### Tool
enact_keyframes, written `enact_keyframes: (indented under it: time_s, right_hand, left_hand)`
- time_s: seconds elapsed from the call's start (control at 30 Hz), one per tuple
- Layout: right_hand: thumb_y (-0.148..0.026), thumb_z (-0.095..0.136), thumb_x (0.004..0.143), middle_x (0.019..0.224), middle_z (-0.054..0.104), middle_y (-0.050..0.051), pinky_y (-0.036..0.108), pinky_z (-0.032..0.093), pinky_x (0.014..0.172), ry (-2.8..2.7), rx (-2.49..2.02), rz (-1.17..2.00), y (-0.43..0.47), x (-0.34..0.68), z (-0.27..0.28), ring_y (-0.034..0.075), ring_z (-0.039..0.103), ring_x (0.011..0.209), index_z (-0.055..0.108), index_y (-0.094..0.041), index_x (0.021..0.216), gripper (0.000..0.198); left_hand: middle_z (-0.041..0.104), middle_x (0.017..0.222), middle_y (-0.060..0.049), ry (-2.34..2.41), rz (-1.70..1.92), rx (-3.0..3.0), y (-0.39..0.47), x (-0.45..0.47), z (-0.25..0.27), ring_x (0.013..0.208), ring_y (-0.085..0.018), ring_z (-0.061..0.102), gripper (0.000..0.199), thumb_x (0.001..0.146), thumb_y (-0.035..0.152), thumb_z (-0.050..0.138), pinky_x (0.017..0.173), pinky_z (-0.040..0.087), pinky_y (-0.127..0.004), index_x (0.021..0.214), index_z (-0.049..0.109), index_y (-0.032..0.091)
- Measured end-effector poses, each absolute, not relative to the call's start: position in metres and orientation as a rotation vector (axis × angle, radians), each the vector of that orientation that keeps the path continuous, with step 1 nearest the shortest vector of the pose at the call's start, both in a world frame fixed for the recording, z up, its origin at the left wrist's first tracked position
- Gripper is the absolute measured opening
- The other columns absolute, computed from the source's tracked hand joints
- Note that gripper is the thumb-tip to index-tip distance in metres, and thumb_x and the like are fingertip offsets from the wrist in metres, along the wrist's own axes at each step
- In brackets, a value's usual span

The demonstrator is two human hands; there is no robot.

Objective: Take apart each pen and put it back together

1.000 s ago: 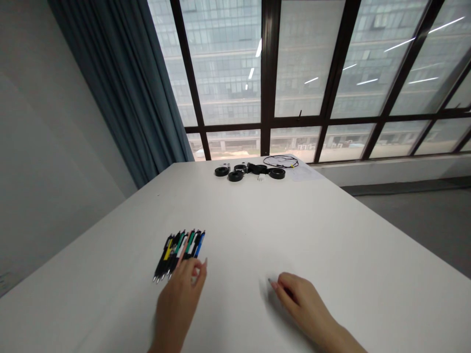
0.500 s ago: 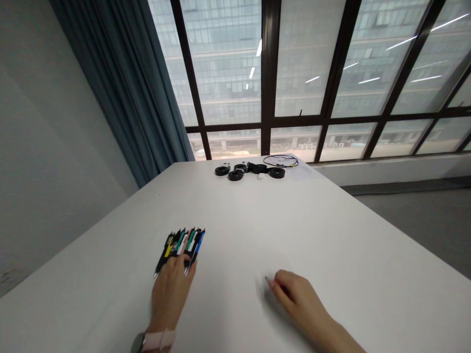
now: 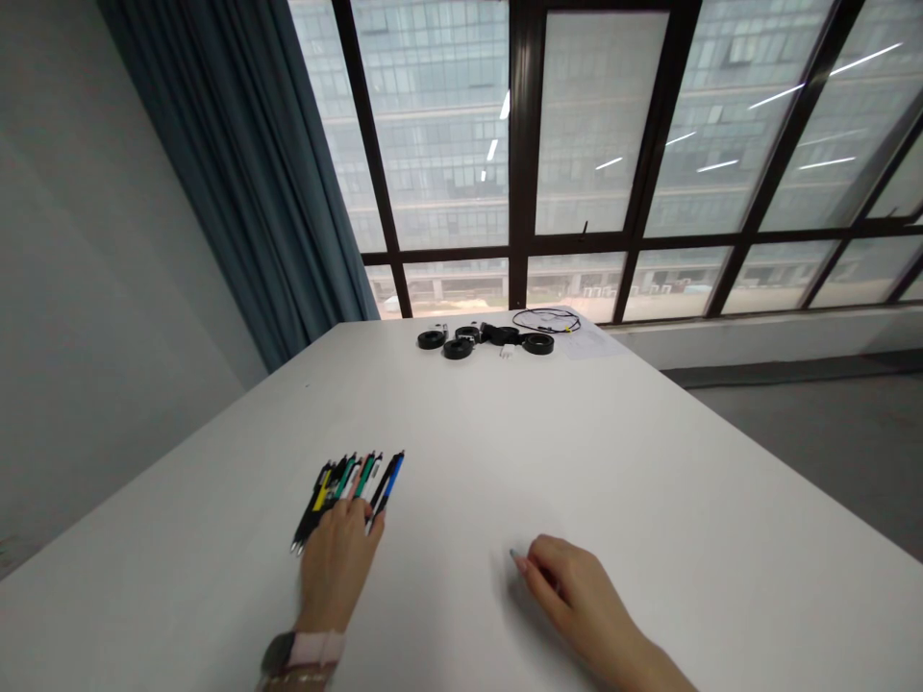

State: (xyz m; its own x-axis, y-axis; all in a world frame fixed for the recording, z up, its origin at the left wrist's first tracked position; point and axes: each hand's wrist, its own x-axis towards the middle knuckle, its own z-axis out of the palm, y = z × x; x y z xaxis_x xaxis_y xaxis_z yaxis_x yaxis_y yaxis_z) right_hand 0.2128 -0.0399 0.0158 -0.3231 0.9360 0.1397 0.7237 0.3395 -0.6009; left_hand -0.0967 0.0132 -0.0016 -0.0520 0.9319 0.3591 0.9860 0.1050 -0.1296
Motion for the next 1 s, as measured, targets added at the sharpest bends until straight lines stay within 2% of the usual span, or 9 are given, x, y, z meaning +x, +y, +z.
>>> enact_keyframes:
  time_s: [0.33,0.5,0.77,1.0]
  right_hand:
    - [-0.04,0.031,0.103,0.071,0.061,0.002,0.027,0.036,0.062,-2.144,-1.438,0.602,-0.04,0.214,0.014,0.016,0.055,0.065,0.047,-0.022,0.068,0.042]
    - [-0.039,0.031,0.103,0.071,0.061,0.002,0.028,0.036,0.062,-2.148,-1.437,0.595,-0.039,0.214,0.015,0.016,0.055,0.066,0.046,-0.022,0.069,0.04]
    - [-0.036,0.034,0.102,0.072,0.061,0.002,0.027,0.035,0.064,-2.146,-1.469,0.609,-0.038,0.214,0.017,0.017,0.057,0.068,0.046,-0.022,0.07,0.037]
    - [-0.032,0.036,0.102,0.074,0.063,0.003,0.027,0.037,0.065,-2.162,-1.477,0.595,-0.037,0.215,0.016,0.018,0.059,0.07,0.047,-0.022,0.071,0.034]
  left_hand:
    - [0.07,0.086,-0.012,-1.978,-0.153,-1.912,0.022,-0.107,0.013,0.087,-0.027,0.067,0.035,0.095,0.031,0.04,0.076,0.05,-0.037,0.083,0.069,0.017]
    - [0.07,0.087,-0.01,-1.982,-0.237,-1.911,0.016,-0.104,0.01,0.086,-0.025,0.065,0.033,0.096,0.032,0.04,0.076,0.049,-0.035,0.084,0.068,0.018]
    - [0.064,0.078,-0.003,-1.782,-0.385,-2.119,-0.007,-0.021,0.01,0.077,-0.02,0.062,0.022,0.094,0.023,0.05,0.072,0.044,-0.032,0.078,0.065,0.02]
    - [0.065,0.076,-0.003,-1.764,-0.428,-2.193,-0.004,0.038,0.007,0.076,-0.022,0.063,0.016,0.089,0.016,0.056,0.069,0.043,-0.034,0.075,0.065,0.019]
